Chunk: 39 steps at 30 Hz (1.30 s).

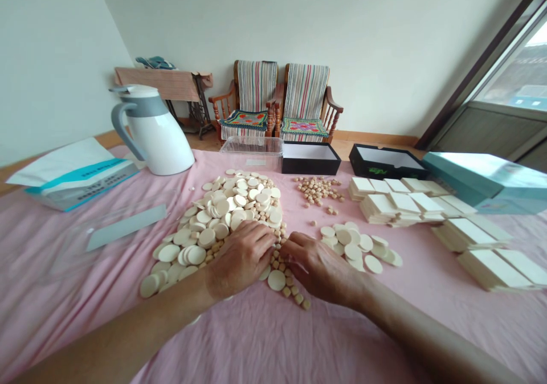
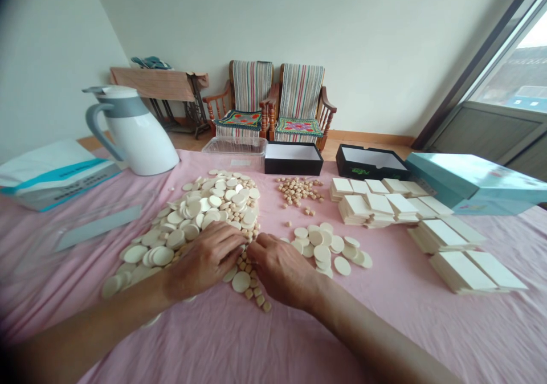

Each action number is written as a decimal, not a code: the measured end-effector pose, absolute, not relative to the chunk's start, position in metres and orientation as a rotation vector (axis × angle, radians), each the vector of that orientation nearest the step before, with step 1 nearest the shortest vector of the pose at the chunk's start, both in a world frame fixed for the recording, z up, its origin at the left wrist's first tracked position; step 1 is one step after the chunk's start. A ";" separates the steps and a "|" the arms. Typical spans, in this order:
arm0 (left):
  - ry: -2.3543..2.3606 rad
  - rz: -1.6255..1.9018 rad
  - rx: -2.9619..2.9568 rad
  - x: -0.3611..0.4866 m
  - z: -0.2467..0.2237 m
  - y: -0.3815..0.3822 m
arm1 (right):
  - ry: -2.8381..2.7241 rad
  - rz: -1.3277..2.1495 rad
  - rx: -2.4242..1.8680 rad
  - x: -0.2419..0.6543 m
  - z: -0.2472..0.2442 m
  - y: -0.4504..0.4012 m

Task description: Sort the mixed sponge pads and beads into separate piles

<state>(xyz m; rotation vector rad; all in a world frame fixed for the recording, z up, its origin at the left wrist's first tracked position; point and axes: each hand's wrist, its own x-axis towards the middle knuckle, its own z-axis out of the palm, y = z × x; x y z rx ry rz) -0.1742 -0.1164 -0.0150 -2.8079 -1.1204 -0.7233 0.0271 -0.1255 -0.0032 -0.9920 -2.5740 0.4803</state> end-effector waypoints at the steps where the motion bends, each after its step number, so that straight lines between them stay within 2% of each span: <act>1: -1.118 -0.724 -2.808 -0.174 -0.015 -0.116 | -2.572 0.469 -1.000 0.026 -0.004 -0.126; 6: -1.108 -0.735 -2.794 -0.174 -0.014 -0.116 | -2.503 0.459 -1.041 0.035 -0.005 -0.117; 14: -1.087 -0.750 -2.780 -0.173 -0.013 -0.117 | -2.080 0.077 -1.448 0.094 -0.012 -0.058; 17: -1.092 -0.749 -2.786 -0.173 -0.013 -0.117 | -2.078 0.112 -1.410 0.097 -0.011 -0.056; 23: -1.070 -0.758 -2.781 -0.173 -0.013 -0.117 | -2.353 0.394 -1.247 0.071 -0.011 -0.079; 30: -1.075 -0.768 -2.771 -0.173 -0.013 -0.117 | -2.238 0.121 -1.537 0.084 -0.009 -0.066; 36: -1.086 -0.760 -2.784 -0.173 -0.014 -0.117 | -2.269 0.202 -1.690 0.101 -0.012 -0.058; 39: -1.084 -0.758 -2.786 -0.173 -0.014 -0.117 | -2.247 0.136 -1.700 0.106 -0.018 -0.053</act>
